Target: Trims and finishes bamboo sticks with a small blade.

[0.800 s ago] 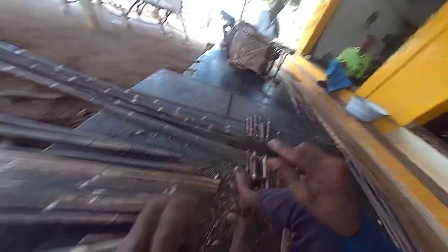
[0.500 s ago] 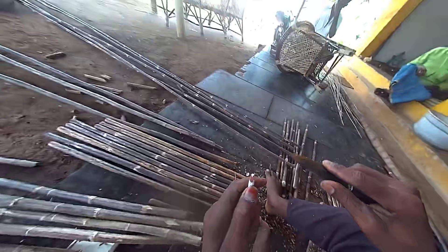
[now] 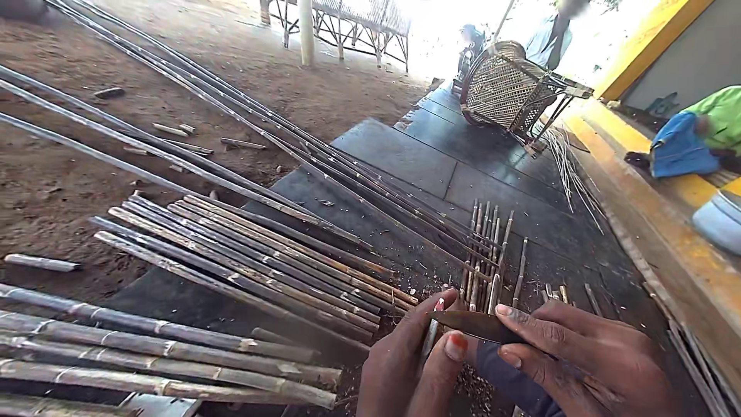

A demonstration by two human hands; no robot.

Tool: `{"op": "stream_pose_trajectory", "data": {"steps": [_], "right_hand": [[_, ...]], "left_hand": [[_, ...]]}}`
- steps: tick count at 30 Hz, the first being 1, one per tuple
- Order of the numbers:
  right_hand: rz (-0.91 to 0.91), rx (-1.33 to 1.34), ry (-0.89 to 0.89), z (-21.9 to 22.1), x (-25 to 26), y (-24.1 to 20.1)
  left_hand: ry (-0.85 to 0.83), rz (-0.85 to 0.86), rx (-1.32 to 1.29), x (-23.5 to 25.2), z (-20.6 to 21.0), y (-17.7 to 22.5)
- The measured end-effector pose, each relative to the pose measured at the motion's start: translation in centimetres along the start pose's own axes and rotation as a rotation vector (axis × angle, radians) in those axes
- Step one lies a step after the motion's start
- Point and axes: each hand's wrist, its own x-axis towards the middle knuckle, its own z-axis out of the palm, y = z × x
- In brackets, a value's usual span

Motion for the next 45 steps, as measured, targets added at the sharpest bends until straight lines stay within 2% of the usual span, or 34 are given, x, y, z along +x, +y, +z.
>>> {"op": "stream_pose_trajectory", "data": {"steps": [3,11,17,24,33,45], "right_hand": [[0.003,-0.025,0.008,0.0,0.0,-0.5],[0.034,-0.133,0.106,0.4,0.1,-1.0],[0.015,-0.072,0.039,0.5,0.2,-1.0],[0.024,-0.106,0.039,0.8,0.0,-1.2],[0.047,-0.1,0.202,0.3,0.3,-0.8],[0.037,-0.021,0.044,0.6,0.0,-0.6]], "left_hand": [[0.036,0.044,0.07,0.1,0.1,0.0],[0.114,0.023,0.115,0.1,0.0,-0.2],[0.061,0.052,0.085,0.2,-0.2,-0.5],[0.121,0.06,0.166,0.2,-0.1,-0.7],[0.078,0.028,0.105,0.2,-0.2,-1.0],[0.059,0.006,0.071,0.2,-0.2,-0.8]]}}
